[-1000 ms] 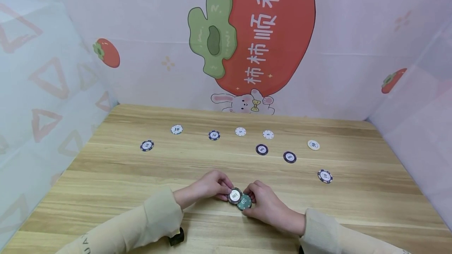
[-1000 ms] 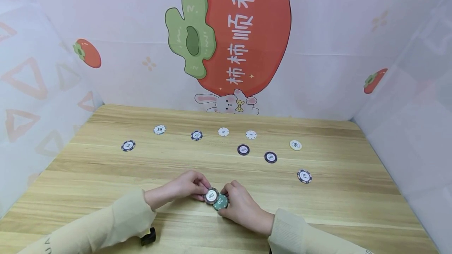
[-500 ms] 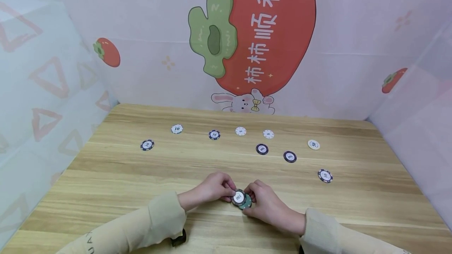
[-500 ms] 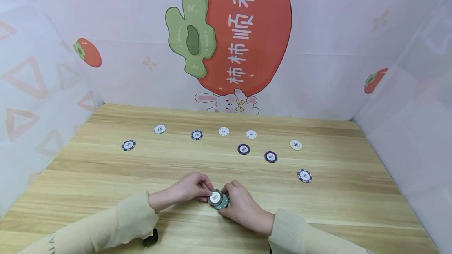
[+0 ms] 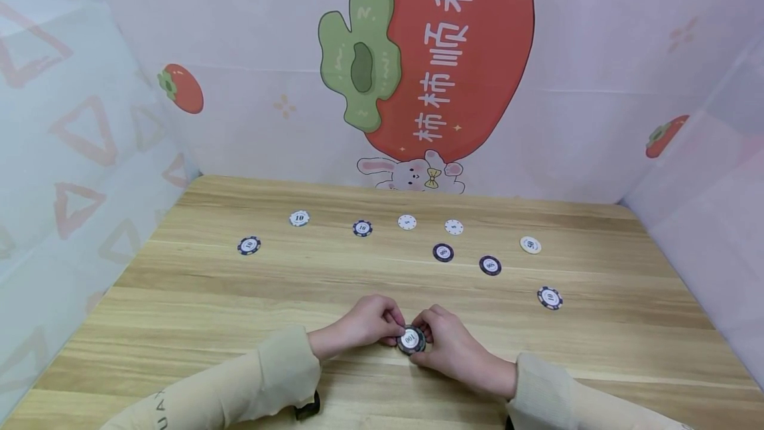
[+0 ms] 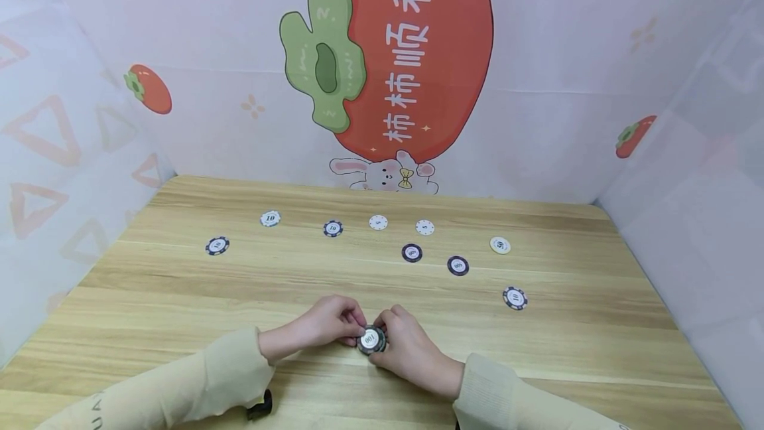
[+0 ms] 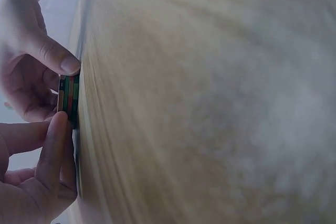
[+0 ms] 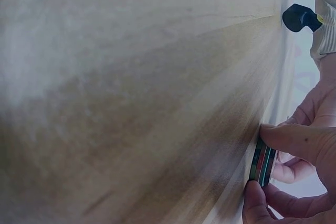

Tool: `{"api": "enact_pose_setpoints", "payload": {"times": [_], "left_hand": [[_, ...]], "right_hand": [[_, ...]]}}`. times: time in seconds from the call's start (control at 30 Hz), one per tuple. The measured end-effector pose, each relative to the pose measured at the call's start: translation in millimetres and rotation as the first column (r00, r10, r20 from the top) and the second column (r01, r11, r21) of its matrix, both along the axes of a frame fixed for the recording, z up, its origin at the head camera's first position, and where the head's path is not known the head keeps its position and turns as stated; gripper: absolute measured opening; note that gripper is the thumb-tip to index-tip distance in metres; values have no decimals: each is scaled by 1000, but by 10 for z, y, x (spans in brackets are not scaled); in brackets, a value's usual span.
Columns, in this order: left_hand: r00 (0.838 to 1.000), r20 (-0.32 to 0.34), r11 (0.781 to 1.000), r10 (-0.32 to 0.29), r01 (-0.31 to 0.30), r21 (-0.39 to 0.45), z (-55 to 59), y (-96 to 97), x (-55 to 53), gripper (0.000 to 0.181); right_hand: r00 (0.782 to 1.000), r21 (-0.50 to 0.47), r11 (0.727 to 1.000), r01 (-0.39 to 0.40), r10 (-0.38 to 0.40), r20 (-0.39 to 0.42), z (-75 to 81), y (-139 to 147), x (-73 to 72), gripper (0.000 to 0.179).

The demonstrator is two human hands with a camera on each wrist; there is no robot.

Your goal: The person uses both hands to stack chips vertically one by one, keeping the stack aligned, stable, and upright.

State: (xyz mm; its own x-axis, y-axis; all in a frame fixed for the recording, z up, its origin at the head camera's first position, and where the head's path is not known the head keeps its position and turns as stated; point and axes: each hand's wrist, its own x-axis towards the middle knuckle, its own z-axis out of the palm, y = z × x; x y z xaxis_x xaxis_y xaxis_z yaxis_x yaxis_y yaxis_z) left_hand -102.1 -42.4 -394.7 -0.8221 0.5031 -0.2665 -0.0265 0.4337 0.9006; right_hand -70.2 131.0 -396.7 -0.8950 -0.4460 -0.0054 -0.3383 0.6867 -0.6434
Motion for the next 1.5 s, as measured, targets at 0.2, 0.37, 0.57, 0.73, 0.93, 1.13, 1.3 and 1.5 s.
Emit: {"api": "enact_pose_setpoints", "payload": {"times": [0.2, 0.37, 0.57, 0.73, 0.93, 1.13, 1.3, 1.5], "left_hand": [[1000, -20, 1000, 0, 0, -12, -11, 12, 2, 6], [999, -36, 999, 1, -2, -34, -22, 26, -2, 7], [999, -47, 999, 8, -10, -51, 3, 36, 10, 8], [998, -66, 999, 10, -13, -51, 21, 38, 23, 10], [997, -81, 999, 12, -16, -47, 29, 48, 33, 10], [997, -77, 999, 13, -16, -49, 26, 48, 37, 9], [998, -69, 999, 7, -11, -51, 10, 52, 28, 8], [999, -38, 999, -12, 11, -36, -13, 46, -6, 7]], "right_hand": [[1000, 10, 1000, 2, -2, 4, -11, 7, -8, 33], [1000, 1, 1000, 4, -4, -26, -6, -2, 6, 33], [1000, -7, 1000, 1, -2, -27, -14, -5, 10, 33], [999, 15, 1000, 8, -7, -34, -10, -13, 15, 33], [999, 31, 999, 8, -7, -52, 9, -22, 35, 34], [999, 37, 999, 3, -2, -47, 3, -26, 32, 35], [999, 56, 998, 3, 0, -39, 3, -29, 22, 37], [999, 54, 999, 0, 2, -53, -3, -25, 12, 36]]}}
